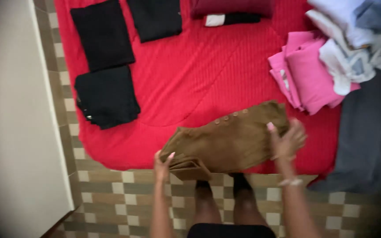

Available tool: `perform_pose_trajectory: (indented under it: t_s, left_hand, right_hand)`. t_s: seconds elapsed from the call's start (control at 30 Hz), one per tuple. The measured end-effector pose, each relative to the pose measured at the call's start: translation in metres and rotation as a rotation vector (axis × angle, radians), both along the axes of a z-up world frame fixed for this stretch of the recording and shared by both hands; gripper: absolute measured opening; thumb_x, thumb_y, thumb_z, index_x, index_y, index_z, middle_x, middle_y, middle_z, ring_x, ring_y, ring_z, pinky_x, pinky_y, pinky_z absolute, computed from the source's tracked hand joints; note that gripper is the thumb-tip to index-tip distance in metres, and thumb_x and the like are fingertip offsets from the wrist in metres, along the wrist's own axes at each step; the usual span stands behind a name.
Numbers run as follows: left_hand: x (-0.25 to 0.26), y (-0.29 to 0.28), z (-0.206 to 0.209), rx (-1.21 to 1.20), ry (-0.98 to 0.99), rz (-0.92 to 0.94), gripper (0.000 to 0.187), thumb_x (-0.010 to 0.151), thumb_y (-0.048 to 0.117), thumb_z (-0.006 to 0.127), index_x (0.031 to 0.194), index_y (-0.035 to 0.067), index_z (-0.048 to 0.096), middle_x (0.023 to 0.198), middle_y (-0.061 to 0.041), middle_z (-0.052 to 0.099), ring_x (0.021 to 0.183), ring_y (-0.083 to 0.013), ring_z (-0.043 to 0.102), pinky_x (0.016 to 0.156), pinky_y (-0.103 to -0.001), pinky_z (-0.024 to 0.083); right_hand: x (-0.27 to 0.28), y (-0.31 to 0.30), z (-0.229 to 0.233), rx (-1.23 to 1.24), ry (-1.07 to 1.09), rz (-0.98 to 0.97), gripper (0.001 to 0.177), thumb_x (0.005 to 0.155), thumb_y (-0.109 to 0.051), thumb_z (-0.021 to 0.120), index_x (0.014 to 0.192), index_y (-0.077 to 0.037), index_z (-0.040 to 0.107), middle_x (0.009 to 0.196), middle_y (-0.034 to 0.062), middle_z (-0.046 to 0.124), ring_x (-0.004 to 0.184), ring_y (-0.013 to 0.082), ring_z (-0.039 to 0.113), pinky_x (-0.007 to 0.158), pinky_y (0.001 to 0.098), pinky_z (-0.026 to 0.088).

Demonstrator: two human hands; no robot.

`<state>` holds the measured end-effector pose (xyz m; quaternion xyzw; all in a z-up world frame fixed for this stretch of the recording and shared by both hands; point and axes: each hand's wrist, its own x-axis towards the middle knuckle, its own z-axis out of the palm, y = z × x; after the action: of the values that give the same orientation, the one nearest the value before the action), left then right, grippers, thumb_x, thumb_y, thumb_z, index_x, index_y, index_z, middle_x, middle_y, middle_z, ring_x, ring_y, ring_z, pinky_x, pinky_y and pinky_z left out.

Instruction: Folding various items of clothing including pants and a jacket on a bed.

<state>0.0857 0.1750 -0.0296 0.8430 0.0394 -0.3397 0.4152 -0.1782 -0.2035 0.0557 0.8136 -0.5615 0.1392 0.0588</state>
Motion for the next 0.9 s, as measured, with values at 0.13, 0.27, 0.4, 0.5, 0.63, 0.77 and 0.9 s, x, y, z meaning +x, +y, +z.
perform_pose_trajectory:
  t_s: [0.13, 0.27, 0.4, 0.5, 0.63, 0.77, 0.9]
  left_hand:
    - [-0.005, -0.012, -0.009, -0.047, -0.194, -0.097, 0.046, 0.084, 0.02, 0.083, 0.121, 0.0, 0.064, 0.11, -0.013, 0.074, 0.102, -0.0241, 0.069, 0.09, -0.038, 0.053]
    - [0.009, -0.048, 0.031, 0.128, -0.283, -0.141, 0.023, 0.091, 0.006, 0.064, 0.111, 0.004, 0.075, 0.101, -0.018, 0.076, 0.094, -0.0265, 0.073, 0.084, -0.04, 0.055]
    - [0.029, -0.117, 0.056, 0.001, -0.429, -0.287, 0.031, 0.091, 0.003, 0.054, 0.115, 0.004, 0.074, 0.106, -0.021, 0.074, 0.101, -0.0369, 0.073, 0.087, -0.044, 0.055]
    - [0.051, -0.212, 0.1, -0.135, -0.636, -0.469, 0.04, 0.093, 0.0, 0.048, 0.124, 0.006, 0.071, 0.122, -0.02, 0.071, 0.119, -0.0371, 0.064, 0.105, -0.046, 0.05]
    - [0.025, -0.306, 0.146, -0.017, -0.847, -0.564, 0.047, 0.1, 0.028, 0.056, 0.143, 0.009, 0.055, 0.142, -0.017, 0.058, 0.135, -0.0356, 0.05, 0.119, -0.053, 0.032]
    - [-0.029, -0.312, 0.115, 0.078, -0.852, -0.603, 0.066, 0.098, 0.048, 0.063, 0.149, 0.01, 0.046, 0.155, -0.017, 0.045, 0.149, -0.0347, 0.036, 0.125, -0.057, 0.021]
    - [-0.061, -0.278, 0.122, 0.308, -0.631, -0.753, 0.107, 0.073, 0.054, 0.08, 0.155, 0.008, 0.029, 0.163, -0.021, 0.021, 0.152, -0.039, 0.015, 0.119, -0.064, 0.008]
  right_hand:
    - [-0.063, -0.045, -0.08, 0.537, -0.188, 0.011, 0.074, 0.081, -0.049, 0.093, 0.128, 0.0, 0.063, 0.12, 0.0269, 0.062, 0.104, 0.0399, 0.063, 0.083, 0.0479, 0.052]
    - [-0.067, -0.058, -0.041, 1.172, -0.585, -0.022, 0.079, 0.078, -0.049, 0.085, 0.131, 0.004, 0.058, 0.119, 0.0179, 0.068, 0.104, 0.0256, 0.066, 0.087, 0.0383, 0.054]
    - [-0.096, -0.066, 0.015, 1.279, -0.693, -0.174, 0.06, 0.087, -0.04, 0.077, 0.13, 0.0, 0.066, 0.114, 0.0107, 0.073, 0.1, 0.0183, 0.068, 0.086, 0.0332, 0.054]
    - [-0.139, -0.079, 0.019, 1.094, -0.816, -0.255, 0.057, 0.096, -0.043, 0.075, 0.131, 0.001, 0.065, 0.12, 0.0076, 0.071, 0.105, 0.0149, 0.066, 0.091, 0.0306, 0.053]
    - [-0.157, -0.097, 0.018, 0.939, -1.129, -0.271, 0.052, 0.096, -0.043, 0.077, 0.129, -0.005, 0.064, 0.122, 0.0034, 0.069, 0.106, 0.0115, 0.065, 0.091, 0.0287, 0.053]
    - [-0.169, -0.116, -0.026, 0.497, -0.567, -0.153, 0.043, 0.107, -0.037, 0.082, 0.106, 0.004, 0.067, 0.105, 0.0194, 0.067, 0.097, 0.0285, 0.059, 0.088, 0.04, 0.049]
    - [-0.156, -0.111, -0.029, 0.254, -0.486, -0.068, 0.047, 0.11, -0.035, 0.082, 0.101, 0.006, 0.061, 0.101, 0.0235, 0.062, 0.09, 0.0387, 0.057, 0.082, 0.0454, 0.047]
